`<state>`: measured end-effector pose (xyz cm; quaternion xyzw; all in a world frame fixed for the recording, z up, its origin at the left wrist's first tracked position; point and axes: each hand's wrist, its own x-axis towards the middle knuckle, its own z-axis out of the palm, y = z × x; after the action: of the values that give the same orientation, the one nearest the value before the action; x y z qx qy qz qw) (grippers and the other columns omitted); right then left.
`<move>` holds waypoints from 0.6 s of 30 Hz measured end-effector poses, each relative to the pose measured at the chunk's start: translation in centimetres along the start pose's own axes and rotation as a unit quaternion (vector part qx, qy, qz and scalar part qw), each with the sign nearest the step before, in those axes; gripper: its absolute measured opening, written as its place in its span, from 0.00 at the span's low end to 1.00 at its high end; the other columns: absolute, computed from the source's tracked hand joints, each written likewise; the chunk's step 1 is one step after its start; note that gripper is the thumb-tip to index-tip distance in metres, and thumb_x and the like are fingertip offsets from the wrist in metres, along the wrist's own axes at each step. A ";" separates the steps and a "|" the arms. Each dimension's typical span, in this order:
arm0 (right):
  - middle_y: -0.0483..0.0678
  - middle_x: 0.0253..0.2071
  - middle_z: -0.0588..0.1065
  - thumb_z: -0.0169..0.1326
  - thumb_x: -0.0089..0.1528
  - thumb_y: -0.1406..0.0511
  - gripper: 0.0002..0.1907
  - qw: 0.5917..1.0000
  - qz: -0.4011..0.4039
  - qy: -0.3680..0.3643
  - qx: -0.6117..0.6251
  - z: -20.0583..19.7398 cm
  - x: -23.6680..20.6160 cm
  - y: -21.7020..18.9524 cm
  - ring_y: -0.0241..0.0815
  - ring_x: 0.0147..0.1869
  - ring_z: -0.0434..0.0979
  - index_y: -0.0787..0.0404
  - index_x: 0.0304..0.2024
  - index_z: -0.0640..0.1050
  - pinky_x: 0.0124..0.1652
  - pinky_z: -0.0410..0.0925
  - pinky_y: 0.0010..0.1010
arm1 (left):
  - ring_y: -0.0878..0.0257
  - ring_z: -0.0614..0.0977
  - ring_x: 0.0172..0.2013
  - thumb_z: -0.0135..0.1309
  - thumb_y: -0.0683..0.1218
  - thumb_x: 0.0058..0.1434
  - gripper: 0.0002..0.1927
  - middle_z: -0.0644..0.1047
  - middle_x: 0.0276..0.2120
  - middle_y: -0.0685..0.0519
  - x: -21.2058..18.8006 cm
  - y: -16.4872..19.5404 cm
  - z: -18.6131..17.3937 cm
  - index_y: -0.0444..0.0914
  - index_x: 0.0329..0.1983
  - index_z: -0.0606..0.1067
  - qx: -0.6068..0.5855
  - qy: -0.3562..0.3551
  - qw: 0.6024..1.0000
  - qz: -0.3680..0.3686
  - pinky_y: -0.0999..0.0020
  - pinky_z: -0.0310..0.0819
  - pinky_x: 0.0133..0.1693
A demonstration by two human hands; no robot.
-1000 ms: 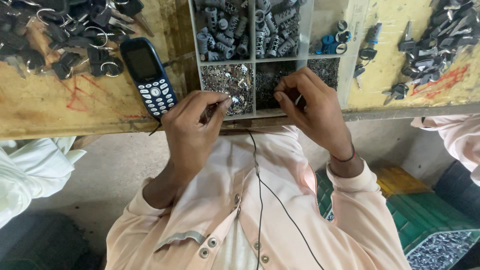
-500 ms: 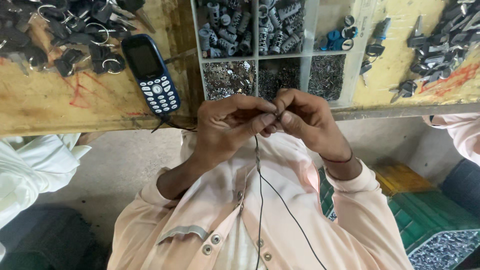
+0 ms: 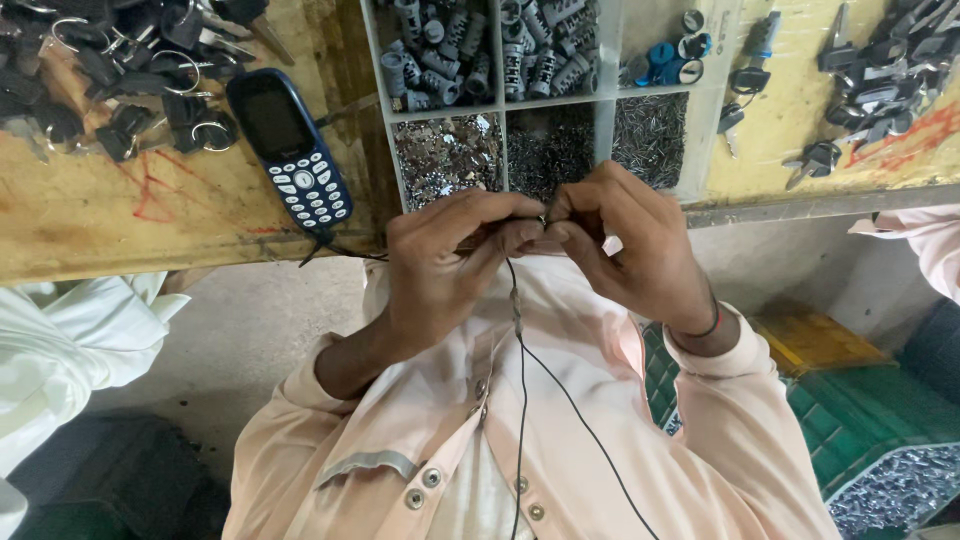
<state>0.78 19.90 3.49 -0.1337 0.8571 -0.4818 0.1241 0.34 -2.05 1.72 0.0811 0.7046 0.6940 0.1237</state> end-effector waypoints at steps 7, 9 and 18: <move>0.50 0.44 0.74 0.62 0.67 0.75 0.15 0.996 0.025 0.013 0.090 0.1 -1.0 0.6 0.35 0.40 0.79 0.65 0.51 0.70 0.40 0.74 0.24 | 0.70 0.82 0.33 0.61 0.38 0.67 0.06 0.80 0.37 0.53 0.5 0.5 -0.3 0.31 0.45 0.79 -0.040 -0.075 0.995 -0.052 0.76 0.78 0.35; 0.51 0.49 0.74 0.60 0.68 0.75 0.19 0.994 0.023 0.019 0.107 0.2 -1.6 1.1 0.36 0.47 0.79 0.66 0.56 0.66 0.46 0.75 0.27 | 0.70 0.82 0.33 0.60 0.40 0.67 0.08 0.80 0.39 0.53 0.5 0.3 -0.4 0.30 0.46 0.78 -0.098 -0.098 0.986 -0.092 0.76 0.79 0.36; 0.46 0.44 0.73 0.59 0.69 0.71 0.17 0.952 0.121 -0.023 0.282 -0.2 -0.9 0.9 0.31 0.43 0.75 0.66 0.57 0.69 0.41 0.73 0.23 | 0.72 0.81 0.38 0.60 0.44 0.67 0.14 0.81 0.39 0.54 0.4 -1.3 -0.6 0.28 0.49 0.77 -0.249 -0.137 0.937 -0.204 0.76 0.81 0.41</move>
<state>1.49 20.83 2.87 -0.0002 0.6931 -0.6818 0.2339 -0.13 -2.55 0.35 -0.0032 0.4870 0.7891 0.3743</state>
